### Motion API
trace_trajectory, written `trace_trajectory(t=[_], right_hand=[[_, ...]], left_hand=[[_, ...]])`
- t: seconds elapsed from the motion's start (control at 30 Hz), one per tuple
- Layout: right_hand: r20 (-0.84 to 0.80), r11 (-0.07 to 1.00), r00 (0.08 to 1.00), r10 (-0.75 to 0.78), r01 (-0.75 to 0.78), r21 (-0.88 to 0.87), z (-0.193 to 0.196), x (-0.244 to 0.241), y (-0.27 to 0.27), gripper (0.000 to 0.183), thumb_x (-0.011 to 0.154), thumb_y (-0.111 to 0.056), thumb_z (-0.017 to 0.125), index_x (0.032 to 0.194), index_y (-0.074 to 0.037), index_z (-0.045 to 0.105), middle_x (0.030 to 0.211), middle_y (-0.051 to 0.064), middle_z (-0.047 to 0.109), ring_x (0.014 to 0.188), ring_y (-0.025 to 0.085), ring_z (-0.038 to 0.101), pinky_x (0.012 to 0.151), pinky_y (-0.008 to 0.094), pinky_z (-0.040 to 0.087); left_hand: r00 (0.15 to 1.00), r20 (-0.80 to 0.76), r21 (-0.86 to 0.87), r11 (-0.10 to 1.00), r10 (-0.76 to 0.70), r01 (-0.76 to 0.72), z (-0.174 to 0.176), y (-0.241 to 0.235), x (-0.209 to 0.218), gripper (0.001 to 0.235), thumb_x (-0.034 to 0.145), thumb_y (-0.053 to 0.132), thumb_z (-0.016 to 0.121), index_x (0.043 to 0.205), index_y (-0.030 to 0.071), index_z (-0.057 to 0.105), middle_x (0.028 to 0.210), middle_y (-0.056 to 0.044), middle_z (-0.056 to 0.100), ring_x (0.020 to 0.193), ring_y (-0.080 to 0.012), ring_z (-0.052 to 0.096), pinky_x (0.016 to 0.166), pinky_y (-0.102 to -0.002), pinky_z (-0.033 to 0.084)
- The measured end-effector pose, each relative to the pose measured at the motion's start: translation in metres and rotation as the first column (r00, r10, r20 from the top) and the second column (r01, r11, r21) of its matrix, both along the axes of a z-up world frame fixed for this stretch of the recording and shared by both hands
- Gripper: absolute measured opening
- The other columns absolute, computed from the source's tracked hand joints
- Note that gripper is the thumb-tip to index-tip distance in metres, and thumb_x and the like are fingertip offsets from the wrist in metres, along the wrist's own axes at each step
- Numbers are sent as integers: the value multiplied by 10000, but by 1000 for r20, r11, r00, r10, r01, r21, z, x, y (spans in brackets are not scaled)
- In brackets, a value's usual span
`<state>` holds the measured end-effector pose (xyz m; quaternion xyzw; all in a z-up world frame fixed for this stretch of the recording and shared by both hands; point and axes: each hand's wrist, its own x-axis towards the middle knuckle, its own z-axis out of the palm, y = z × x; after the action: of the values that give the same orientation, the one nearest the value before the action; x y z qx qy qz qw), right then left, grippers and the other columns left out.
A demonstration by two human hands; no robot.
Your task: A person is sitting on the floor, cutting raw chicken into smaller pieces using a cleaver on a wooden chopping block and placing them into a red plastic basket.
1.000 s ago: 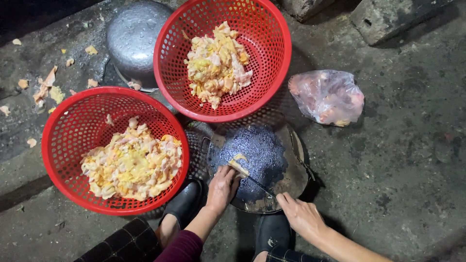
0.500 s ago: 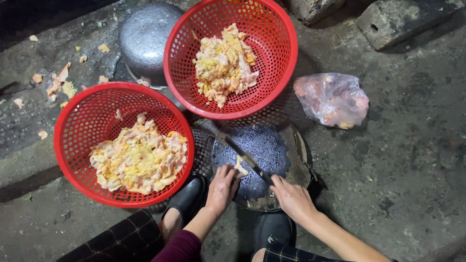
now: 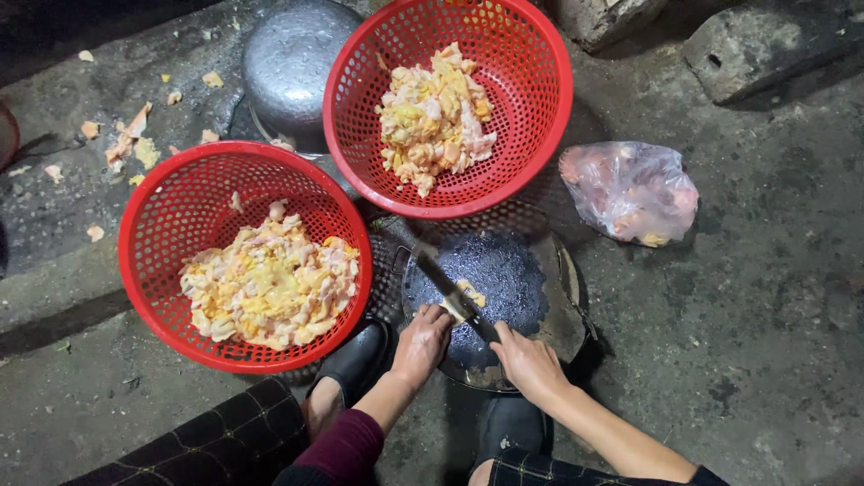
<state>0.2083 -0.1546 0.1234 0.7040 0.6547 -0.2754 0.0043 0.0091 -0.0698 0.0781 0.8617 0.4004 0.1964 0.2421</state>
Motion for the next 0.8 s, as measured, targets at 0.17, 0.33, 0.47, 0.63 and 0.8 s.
trace_trajectory(t=[0.17,0.33,0.47,0.63,0.8], right_hand=[[49,997,996,75,-76,8,27,19,-30,177,1016,-240,493,1101,-108,412,886,76,658,549,248,690,529,452,639],[114,995,988,104,-104,-12,43,25,-56,185,960,-220,542,1055,-127,414,853,35,621,559,265,707,486,476,544],[45,992,995,93,-88,-87,16,12,-33,139,1014,-227,459,1069,-119,391,890,79,637,574,288,686,563,516,579],[7,994,997,80,-80,76,5,-5,-6,199,1008,-215,494,1098,-67,395,847,115,655,577,339,682,531,529,568],[-128,982,974,-186,189,14,10,14,-24,343,959,-262,598,1227,-73,496,774,88,745,586,230,717,556,428,537]], left_hand=[[1000,-18,-5,1000,-14,14,-1,3,-4,105,881,100,615,968,53,651,1019,-61,598,913,-257,576,696,-384,563],[1000,17,-4,1000,-15,15,7,3,-3,146,900,102,594,1023,67,665,1058,-50,614,942,-260,590,711,-383,564],[1000,-12,-3,1000,-25,25,3,4,-4,170,870,77,591,1028,48,647,1082,-74,608,968,-288,590,740,-402,559],[999,-18,24,999,-48,49,12,-1,-6,112,872,92,598,974,60,629,1184,-60,617,998,-285,563,737,-399,549],[995,73,-128,990,64,-55,19,-5,-8,348,718,14,731,1030,90,599,1151,-106,530,1011,-298,541,854,-403,498]])
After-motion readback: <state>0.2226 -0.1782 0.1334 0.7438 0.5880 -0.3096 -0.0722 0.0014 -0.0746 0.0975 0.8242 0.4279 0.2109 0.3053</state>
